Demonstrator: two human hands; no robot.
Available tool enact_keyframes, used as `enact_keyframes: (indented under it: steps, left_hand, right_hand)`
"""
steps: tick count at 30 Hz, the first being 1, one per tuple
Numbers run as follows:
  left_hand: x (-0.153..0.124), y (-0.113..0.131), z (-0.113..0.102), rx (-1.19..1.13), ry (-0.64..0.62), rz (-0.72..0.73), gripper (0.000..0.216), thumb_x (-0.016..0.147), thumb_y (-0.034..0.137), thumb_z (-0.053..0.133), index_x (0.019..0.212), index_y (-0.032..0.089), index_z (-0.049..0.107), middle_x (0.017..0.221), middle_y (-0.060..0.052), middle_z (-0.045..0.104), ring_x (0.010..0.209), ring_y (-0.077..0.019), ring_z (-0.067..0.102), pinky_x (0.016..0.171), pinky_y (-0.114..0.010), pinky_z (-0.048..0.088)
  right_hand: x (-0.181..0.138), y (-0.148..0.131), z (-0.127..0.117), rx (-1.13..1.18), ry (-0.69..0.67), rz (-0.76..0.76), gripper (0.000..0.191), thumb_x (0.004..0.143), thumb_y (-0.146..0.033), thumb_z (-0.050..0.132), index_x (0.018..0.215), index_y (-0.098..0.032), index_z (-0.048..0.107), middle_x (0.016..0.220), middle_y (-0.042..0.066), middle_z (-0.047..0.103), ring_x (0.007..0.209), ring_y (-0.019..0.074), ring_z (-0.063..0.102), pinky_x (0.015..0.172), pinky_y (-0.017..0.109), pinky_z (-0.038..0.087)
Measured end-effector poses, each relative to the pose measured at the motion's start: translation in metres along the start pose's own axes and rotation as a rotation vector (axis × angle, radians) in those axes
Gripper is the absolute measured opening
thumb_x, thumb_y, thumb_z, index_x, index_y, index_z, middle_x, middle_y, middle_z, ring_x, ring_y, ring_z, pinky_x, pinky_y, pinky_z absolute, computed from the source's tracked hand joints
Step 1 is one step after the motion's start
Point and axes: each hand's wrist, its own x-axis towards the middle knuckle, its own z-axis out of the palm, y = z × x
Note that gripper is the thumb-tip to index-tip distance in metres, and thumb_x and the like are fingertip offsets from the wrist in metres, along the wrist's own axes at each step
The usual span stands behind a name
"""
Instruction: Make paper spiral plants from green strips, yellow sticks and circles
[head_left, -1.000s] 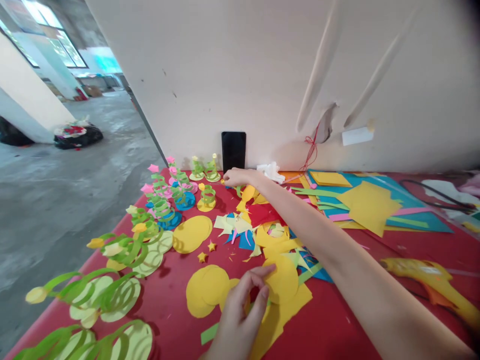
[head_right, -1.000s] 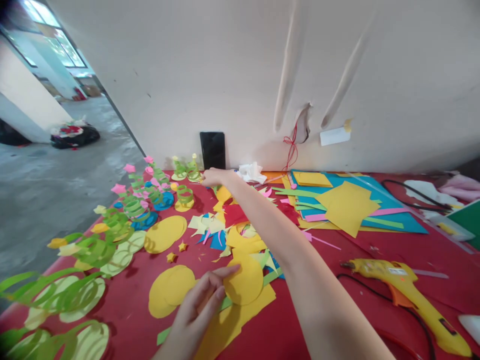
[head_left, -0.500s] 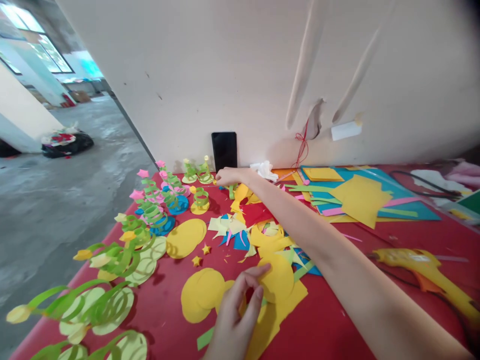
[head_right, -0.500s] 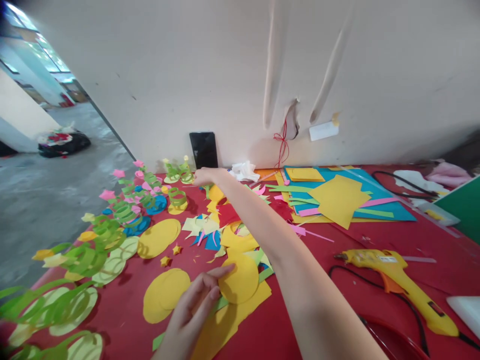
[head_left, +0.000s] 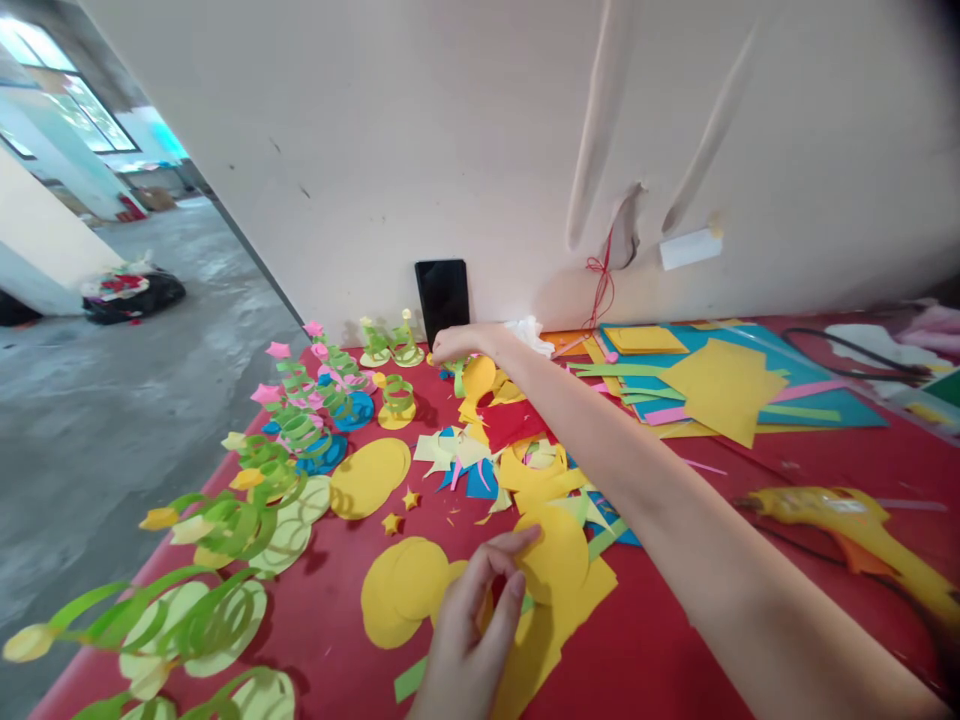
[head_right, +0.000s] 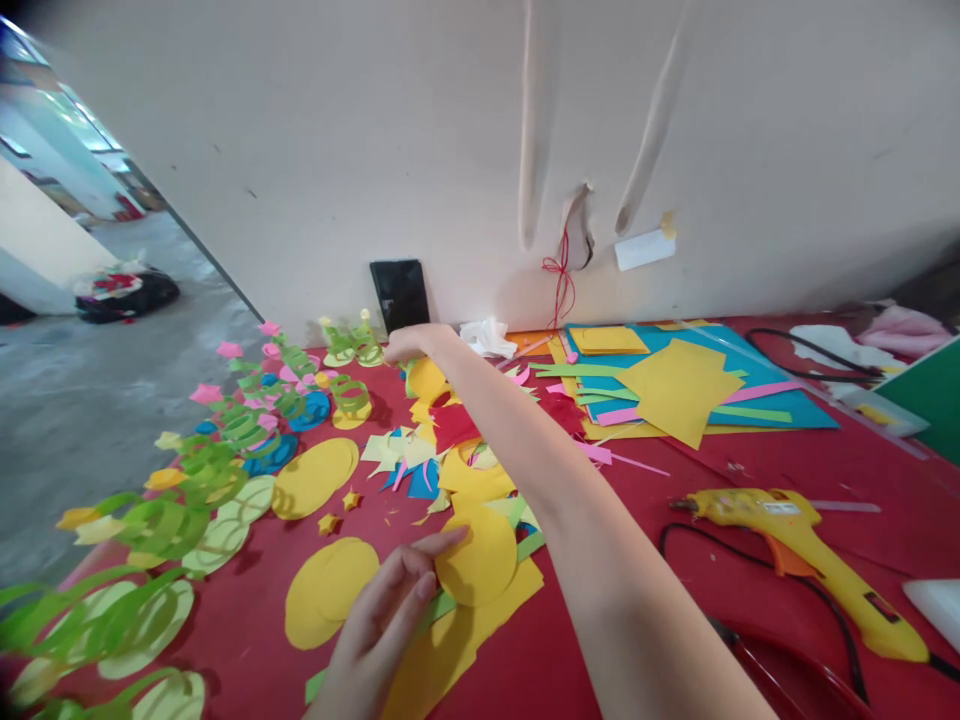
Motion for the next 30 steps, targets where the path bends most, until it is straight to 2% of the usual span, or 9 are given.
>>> enact_keyframes:
  steps: [7, 11, 15, 22, 30]
  left_hand:
    - [0.0, 0.001, -0.001, 0.026, -0.007, -0.009, 0.022, 0.08, 0.038, 0.05, 0.069, 0.019, 0.047, 0.115, -0.011, 0.057, 0.11, -0.023, 0.049, 0.092, -0.033, 0.035]
    - [0.0, 0.003, -0.001, 0.05, -0.008, -0.003, 0.022, 0.08, 0.038, 0.049, 0.069, 0.019, 0.046, 0.114, -0.01, 0.059, 0.11, -0.0232, 0.049, 0.092, -0.032, 0.035]
    - [0.001, 0.004, 0.0, 0.049, -0.016, 0.012, 0.022, 0.08, 0.037, 0.049, 0.069, 0.019, 0.046, 0.113, -0.01, 0.059, 0.109, -0.0225, 0.05, 0.09, -0.031, 0.036]
    - [0.001, 0.003, -0.001, 0.046, -0.04, 0.021, 0.02, 0.082, 0.035, 0.047, 0.07, 0.019, 0.045, 0.115, -0.011, 0.058, 0.112, -0.0226, 0.048, 0.093, -0.033, 0.035]
    - [0.0, 0.005, -0.001, 0.076, -0.064, 0.022, 0.018, 0.084, 0.032, 0.044, 0.07, 0.019, 0.044, 0.116, -0.012, 0.056, 0.113, -0.0227, 0.048, 0.093, -0.035, 0.034]
  right_hand:
    - [-0.006, -0.007, 0.004, 0.025, 0.025, -0.004, 0.03, 0.084, -0.031, 0.048, 0.109, -0.013, 0.05, 0.108, 0.007, 0.053, 0.093, 0.0178, 0.055, 0.077, 0.037, 0.047]
    - [-0.009, -0.004, 0.0, 0.013, 0.016, 0.043, 0.03, 0.084, -0.031, 0.047, 0.109, -0.014, 0.051, 0.108, 0.007, 0.054, 0.092, 0.0175, 0.055, 0.077, 0.037, 0.047]
    - [-0.009, -0.001, -0.001, 0.009, 0.035, 0.025, 0.03, 0.085, -0.031, 0.047, 0.109, -0.014, 0.05, 0.109, 0.007, 0.053, 0.093, 0.0181, 0.054, 0.078, 0.037, 0.047]
    - [-0.007, 0.001, 0.001, -0.001, -0.002, 0.059, 0.029, 0.085, -0.031, 0.047, 0.108, -0.014, 0.051, 0.107, 0.007, 0.054, 0.092, 0.0173, 0.055, 0.077, 0.037, 0.047]
    - [-0.004, 0.006, 0.005, 0.042, 0.046, -0.007, 0.029, 0.085, -0.031, 0.047, 0.108, -0.014, 0.051, 0.107, 0.007, 0.054, 0.092, 0.0174, 0.055, 0.077, 0.037, 0.047]
